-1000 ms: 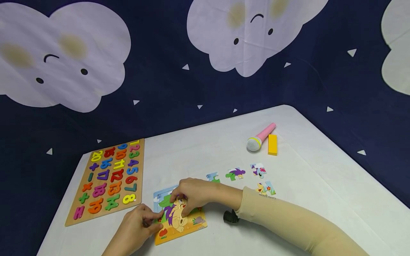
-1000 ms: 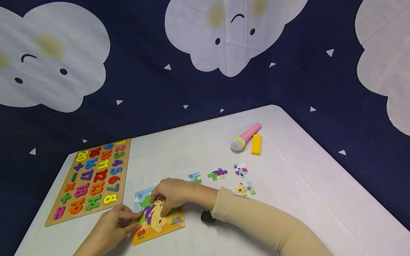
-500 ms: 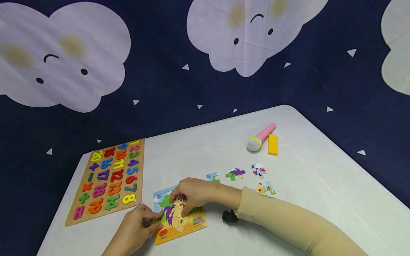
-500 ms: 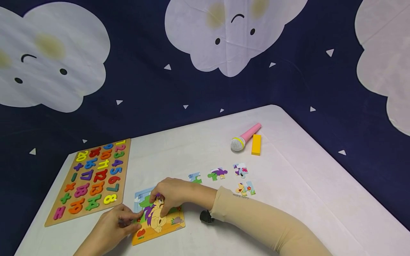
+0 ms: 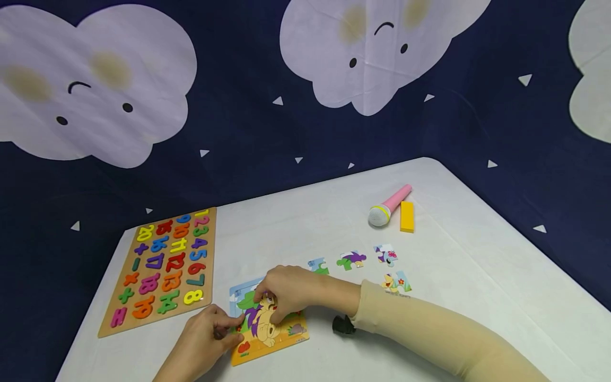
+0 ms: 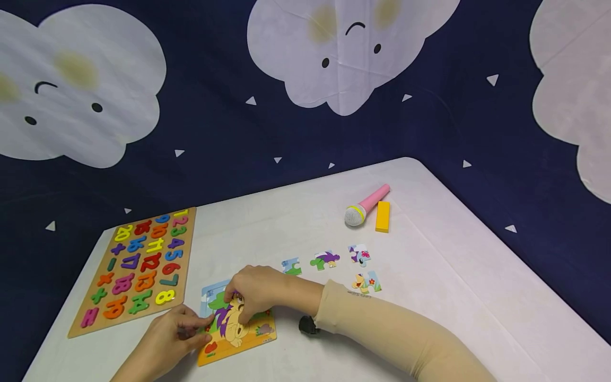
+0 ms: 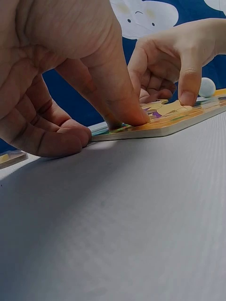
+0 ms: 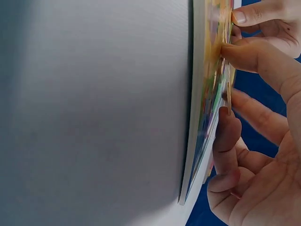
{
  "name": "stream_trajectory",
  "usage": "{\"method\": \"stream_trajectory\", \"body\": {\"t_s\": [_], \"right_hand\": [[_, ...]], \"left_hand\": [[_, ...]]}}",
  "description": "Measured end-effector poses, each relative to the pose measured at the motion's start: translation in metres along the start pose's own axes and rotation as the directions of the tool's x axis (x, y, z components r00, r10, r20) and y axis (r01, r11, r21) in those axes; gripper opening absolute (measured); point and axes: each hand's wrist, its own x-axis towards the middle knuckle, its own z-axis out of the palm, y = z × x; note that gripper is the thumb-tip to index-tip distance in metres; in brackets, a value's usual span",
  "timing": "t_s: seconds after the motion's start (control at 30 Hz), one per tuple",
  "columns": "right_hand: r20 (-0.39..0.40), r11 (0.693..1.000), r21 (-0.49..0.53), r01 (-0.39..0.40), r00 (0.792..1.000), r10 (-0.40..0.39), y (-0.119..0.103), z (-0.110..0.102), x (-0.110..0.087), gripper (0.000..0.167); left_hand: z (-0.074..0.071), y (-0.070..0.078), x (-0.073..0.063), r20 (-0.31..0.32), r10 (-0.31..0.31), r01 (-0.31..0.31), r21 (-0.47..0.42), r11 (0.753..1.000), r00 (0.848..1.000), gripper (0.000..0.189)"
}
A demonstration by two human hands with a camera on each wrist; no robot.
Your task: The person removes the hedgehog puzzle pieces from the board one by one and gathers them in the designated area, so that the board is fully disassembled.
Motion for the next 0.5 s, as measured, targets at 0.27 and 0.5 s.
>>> {"method": "stream_trajectory", "body": {"t_s": [0.27,0.5], "right_hand": [[-0.028,0.999,0.015,-0.044,0.999,0.045,-0.0009,0.0001,-0.0020,0.055],[-0.051,0.998,0.039,-0.041,0.998,0.043,0.0008,0.0000,-0.0028,0.055]], "left_hand": [[0.0004,-0.0003,-0.0009,-0.005,0.002,-0.002,0.005,1.000,1.000,0.033],[0.0010,0.0006,-0.0004,0.004,-0.005,0.005,0.008,1.000,1.000,0.033]]}}
